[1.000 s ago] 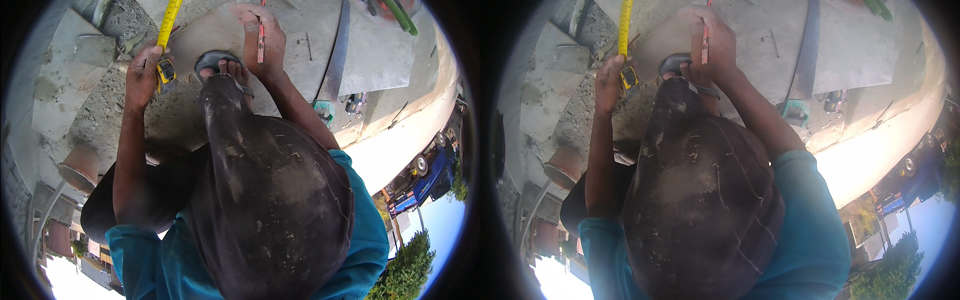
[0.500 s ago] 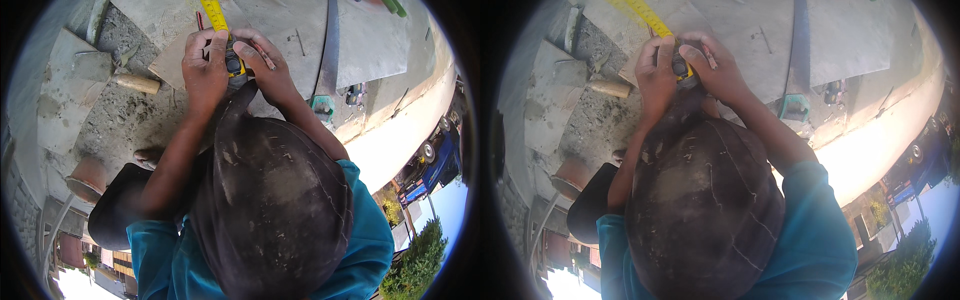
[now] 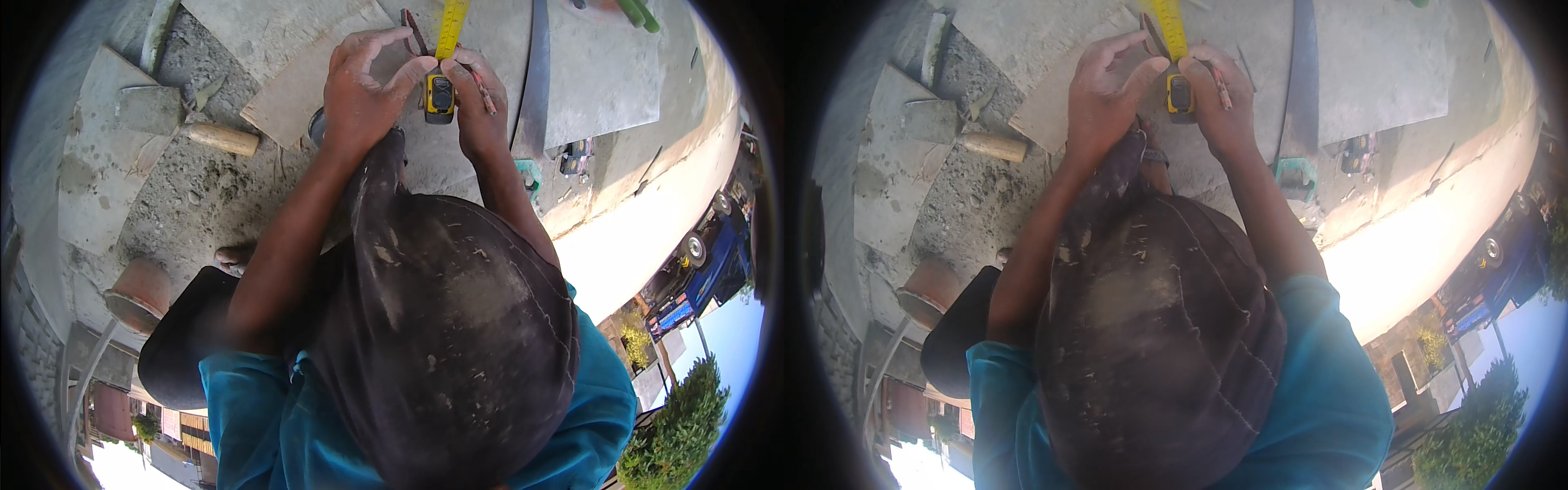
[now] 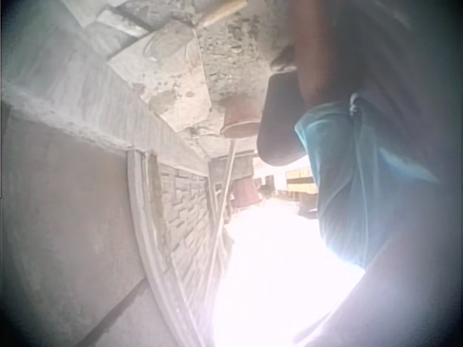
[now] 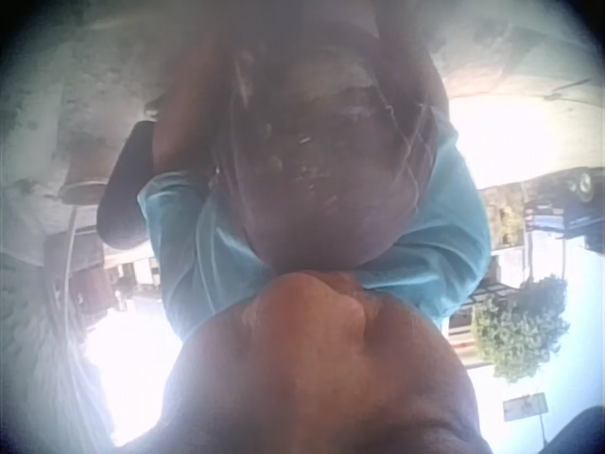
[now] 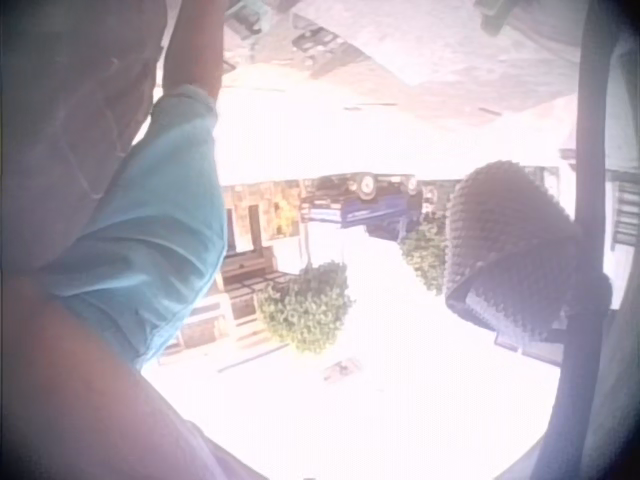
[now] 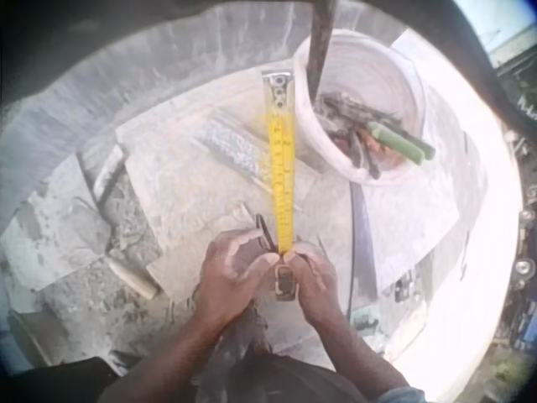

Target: The person measures and marks a rectangular tile with a tape measure and pencil, then uses a hand saw to cut along the marked line. The person then moves indoors and uses an angle grinder to cut the tile further.

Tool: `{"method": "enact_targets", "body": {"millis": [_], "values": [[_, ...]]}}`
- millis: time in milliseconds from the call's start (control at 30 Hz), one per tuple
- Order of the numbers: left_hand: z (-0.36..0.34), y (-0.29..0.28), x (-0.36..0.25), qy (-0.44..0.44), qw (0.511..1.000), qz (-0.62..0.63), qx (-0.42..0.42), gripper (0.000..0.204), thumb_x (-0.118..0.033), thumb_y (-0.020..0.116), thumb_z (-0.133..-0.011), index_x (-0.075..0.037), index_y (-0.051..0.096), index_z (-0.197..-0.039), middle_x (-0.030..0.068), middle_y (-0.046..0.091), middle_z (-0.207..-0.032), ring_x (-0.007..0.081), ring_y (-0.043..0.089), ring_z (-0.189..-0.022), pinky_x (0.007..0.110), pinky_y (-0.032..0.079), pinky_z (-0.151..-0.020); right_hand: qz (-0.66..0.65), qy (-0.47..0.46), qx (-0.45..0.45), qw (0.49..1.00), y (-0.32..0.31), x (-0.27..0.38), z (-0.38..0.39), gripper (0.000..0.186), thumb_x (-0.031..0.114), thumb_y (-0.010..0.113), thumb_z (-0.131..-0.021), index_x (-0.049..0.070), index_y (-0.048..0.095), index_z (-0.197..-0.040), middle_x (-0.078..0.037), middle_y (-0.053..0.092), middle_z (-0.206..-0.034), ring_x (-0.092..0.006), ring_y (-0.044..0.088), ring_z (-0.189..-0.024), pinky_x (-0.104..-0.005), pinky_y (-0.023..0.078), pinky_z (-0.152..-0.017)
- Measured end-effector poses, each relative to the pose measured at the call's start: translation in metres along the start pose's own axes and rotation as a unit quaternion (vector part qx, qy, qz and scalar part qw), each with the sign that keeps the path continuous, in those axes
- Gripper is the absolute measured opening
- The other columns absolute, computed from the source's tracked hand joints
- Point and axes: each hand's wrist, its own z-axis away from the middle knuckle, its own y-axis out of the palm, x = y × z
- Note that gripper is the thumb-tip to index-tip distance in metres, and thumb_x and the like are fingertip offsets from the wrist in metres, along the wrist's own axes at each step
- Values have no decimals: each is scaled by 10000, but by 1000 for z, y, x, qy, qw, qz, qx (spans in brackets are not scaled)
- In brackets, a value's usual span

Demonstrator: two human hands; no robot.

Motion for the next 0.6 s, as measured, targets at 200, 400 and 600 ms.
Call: {"method": "enact_targets", "body": {"millis": [200,400,600], "values": [[-3,-11,42,65,895,-440,27,939,-396,870,-700,-74,418,-1458,178,370,-1460,376,370,-1331,531,309,-1108,76,-29,-14,997,-13,18,2,187,199,589,-995,33,671,-1024,-3,585,-732,-58,545,-610,-232,444,-539],[-13,-28,47,-56,898,-428,-82,1005,-392,884,-652,-60,379,-1455,196,393,-1395,376,383,-1284,497,315,-1077,184,-50,27,981,-14,25,-5,137,177,609,-978,66,673,-1025,-19,606,-705,-98,565,-582,-276,452,-540],[-8,-46,62,-133,890,-380,-216,1084,-425,937,-584,9,365,-1396,211,428,-1331,380,407,-1239,497,329,-1053,468,-262,-31,843,6,3,-33,96,206,678,-864,170,694,-951,-16,670,-859,-231,658,-843,-394,478,-646]]}}
